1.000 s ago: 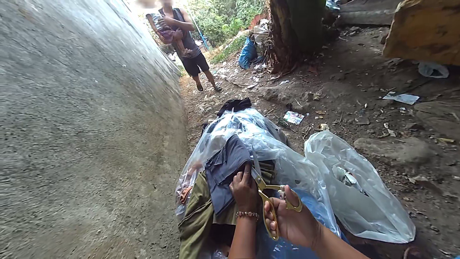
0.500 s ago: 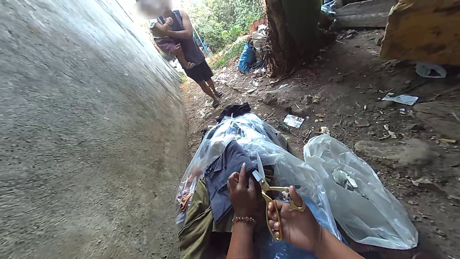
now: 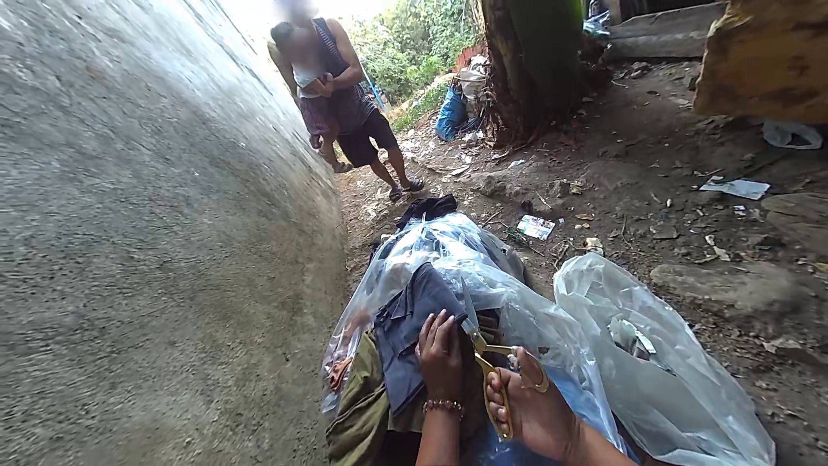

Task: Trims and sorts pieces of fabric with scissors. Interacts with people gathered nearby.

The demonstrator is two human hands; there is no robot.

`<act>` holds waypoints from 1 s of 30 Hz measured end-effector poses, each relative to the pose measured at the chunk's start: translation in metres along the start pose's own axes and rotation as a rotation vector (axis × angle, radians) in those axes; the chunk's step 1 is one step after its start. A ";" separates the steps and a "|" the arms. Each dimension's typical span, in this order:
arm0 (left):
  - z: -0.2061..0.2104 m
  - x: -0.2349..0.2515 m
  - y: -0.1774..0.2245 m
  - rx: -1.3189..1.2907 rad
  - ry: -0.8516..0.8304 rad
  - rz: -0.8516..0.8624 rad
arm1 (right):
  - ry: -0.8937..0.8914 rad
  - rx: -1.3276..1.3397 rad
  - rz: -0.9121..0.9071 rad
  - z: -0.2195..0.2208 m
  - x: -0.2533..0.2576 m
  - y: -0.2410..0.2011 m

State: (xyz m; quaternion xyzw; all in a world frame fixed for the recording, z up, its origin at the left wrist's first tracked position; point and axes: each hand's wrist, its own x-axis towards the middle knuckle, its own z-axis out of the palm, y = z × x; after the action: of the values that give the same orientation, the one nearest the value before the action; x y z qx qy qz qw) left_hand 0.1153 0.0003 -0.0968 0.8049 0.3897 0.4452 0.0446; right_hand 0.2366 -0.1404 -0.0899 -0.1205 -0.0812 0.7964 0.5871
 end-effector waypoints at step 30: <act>0.015 0.005 0.025 0.457 -0.048 -0.139 | 0.133 -0.038 -0.020 0.017 0.006 0.002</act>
State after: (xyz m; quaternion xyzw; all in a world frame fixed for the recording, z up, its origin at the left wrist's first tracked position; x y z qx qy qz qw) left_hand 0.1428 -0.0101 -0.0918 0.7756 0.5338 0.3222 -0.0988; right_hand 0.2285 -0.1352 -0.0743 -0.1836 -0.0584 0.7788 0.5969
